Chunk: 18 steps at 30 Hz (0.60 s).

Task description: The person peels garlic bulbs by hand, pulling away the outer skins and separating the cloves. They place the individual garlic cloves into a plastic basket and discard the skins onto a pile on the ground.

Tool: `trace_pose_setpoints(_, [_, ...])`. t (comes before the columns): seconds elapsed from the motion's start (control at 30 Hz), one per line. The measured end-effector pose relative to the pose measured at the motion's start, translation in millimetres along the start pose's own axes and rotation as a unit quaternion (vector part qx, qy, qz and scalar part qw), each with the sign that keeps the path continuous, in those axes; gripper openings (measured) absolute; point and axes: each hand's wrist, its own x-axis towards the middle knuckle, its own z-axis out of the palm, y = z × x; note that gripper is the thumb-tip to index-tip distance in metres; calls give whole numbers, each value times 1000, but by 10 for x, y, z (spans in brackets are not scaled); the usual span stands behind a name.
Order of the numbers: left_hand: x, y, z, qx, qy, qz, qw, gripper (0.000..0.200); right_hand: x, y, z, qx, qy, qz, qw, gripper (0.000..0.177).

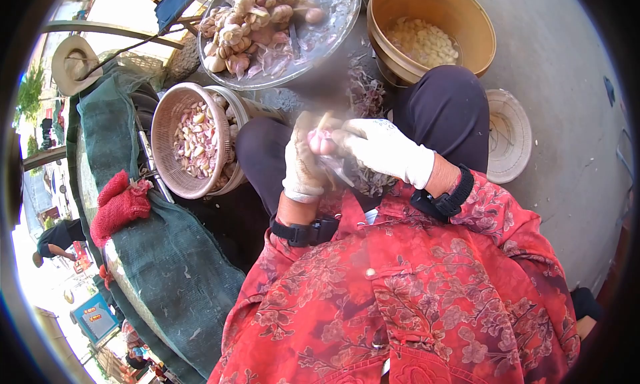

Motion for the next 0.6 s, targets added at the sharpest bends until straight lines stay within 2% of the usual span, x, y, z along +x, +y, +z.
trace_pose_setpoints(0.07, [56,-2,7,-64,58,-75,993,48,-19,-69,10,-27,7,-25,999,21])
trace_pose_setpoints(0.13, [60,13,-7,-71,57,-87,992,47,-19,-78,11,-55,13,-51,997,18])
trace_pose_setpoints(0.2, [50,13,-12,-79,57,-99,990,46,2,-50,18,-92,27,-127,987,18])
trace_pose_setpoints(0.23, [56,4,7,-79,55,-85,992,46,19,-27,11,-92,27,-128,987,18])
trace_pose_setpoints(0.33, [109,-34,-55,-96,66,-88,989,45,28,17,2,-110,17,-82,990,18])
trace_pose_setpoints(0.4, [112,-42,-93,-115,81,-106,984,44,-3,8,30,-9,15,-34,999,17])
trace_pose_setpoints(0.53, [97,-45,-104,-76,53,-90,992,43,25,114,24,4,19,-61,998,17])
trace_pose_setpoints(0.6, [114,-72,-125,-69,48,-89,993,43,30,98,-8,-37,-1,-5,999,25])
